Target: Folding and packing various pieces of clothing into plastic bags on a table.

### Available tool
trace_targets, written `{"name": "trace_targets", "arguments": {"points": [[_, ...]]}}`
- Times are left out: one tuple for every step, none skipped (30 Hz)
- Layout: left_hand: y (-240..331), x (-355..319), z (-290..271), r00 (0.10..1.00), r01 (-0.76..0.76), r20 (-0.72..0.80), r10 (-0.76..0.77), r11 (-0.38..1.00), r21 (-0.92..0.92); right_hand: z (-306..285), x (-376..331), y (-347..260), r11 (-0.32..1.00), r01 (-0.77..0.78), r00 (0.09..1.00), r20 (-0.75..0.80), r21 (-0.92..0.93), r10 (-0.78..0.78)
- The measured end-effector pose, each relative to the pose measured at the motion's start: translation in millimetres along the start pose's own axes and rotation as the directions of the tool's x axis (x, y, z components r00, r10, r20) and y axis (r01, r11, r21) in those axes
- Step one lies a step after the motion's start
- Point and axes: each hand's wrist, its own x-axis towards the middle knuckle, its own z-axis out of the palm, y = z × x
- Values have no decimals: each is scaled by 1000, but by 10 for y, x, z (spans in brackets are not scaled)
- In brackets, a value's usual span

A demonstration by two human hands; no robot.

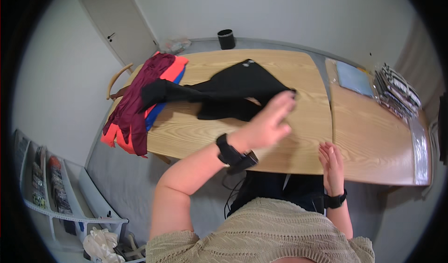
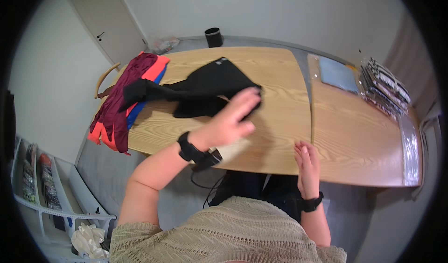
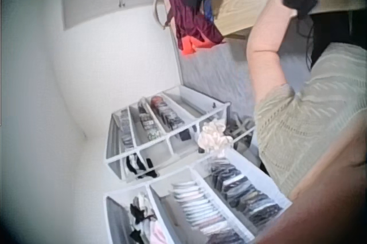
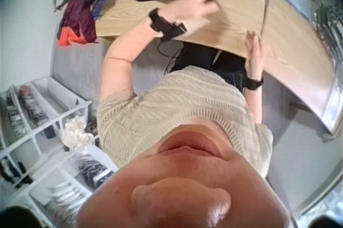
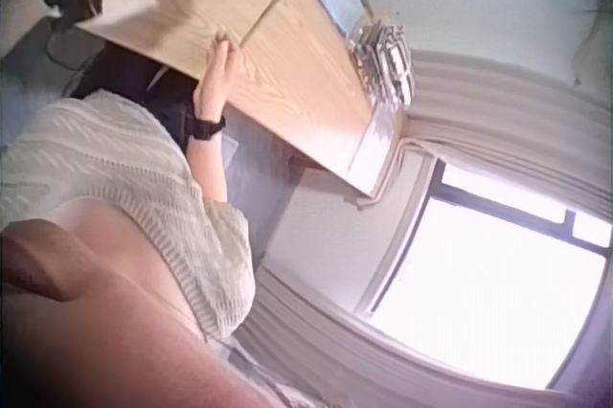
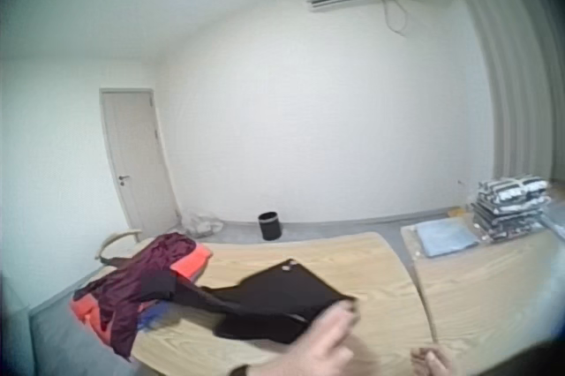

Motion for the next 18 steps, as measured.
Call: {"name": "trace_targets", "arguments": {"points": [[165, 5, 211, 992, -40, 120, 40, 999, -9, 48, -29, -24, 991, -13, 998, 57, 130, 5], [388, 22, 315, 965, 41, 262, 16, 977, -210, 31, -53, -60, 966, -28, 994, 111, 258, -1], [491, 43, 359, 936, 43, 351, 13, 988, -151, -98, -1, 43, 944, -34, 987, 161, 328, -21], [528, 41, 383, 898, 36, 439, 9, 995, -95, -104, -19, -20, 901, -94, 984, 176, 424, 20], [463, 32, 399, 921, 14, 389, 15, 997, -71, -163, -16, -8, 920, -85, 994, 98, 384, 51], [364, 60, 367, 940, 15, 341, -14, 1000, 2, -221, -17, 5, 937, -79, 997, 16, 341, 78], [238, 61, 323, 958, 84, 269, -100, 994, 70, -206, -23, -41, 962, -67, 995, -57, 264, 85], [163, 100, 233, 951, 181, 232, -205, 976, 124, -231, -30, -35, 951, -43, 989, -120, 306, 83], [-51, 82, 175, 930, 292, 193, -313, 948, 130, -259, -40, -17, 947, -38, 989, -121, 320, 81], [-252, 69, 121, 913, 353, 144, -381, 917, 183, -297, -50, -5, 942, -34, 989, -122, 334, 79], [-417, 76, 61, 874, 439, 125, -469, 875, 205, -313, -59, 1, 941, -28, 988, -133, 337, 77], [-542, 132, 14, 778, 601, 153, -609, 793, 96, -330, -66, 19, 940, -29, 987, -140, 341, 81], [-529, 214, 2, 720, 679, 154, -677, 733, 46, -356, -82, 24, 937, -28, 985, -150, 347, 85], [-518, 302, 18, 655, 749, 160, -739, 663, -4, -390, -97, 18, 936, -18, 981, -172, 352, 83], [-531, 374, 40, 647, 753, 166, -744, 658, 18, -410, -120, 10, 935, -26, 986, -146, 353, 82], [-550, 462, 80, 640, 755, 174, -749, 654, 38, -440, -147, 1, 935, -33, 989, -121, 353, 81], [-572, 560, 138, 648, 739, 194, -736, 670, 73, -481, -181, -7, 935, -30, 986, -141, 354, 85], [-682, 641, 184, 677, 691, 228, -699, 711, 129, -498, -235, -49, 935, -22, 985, -154, 354, 81]]}}
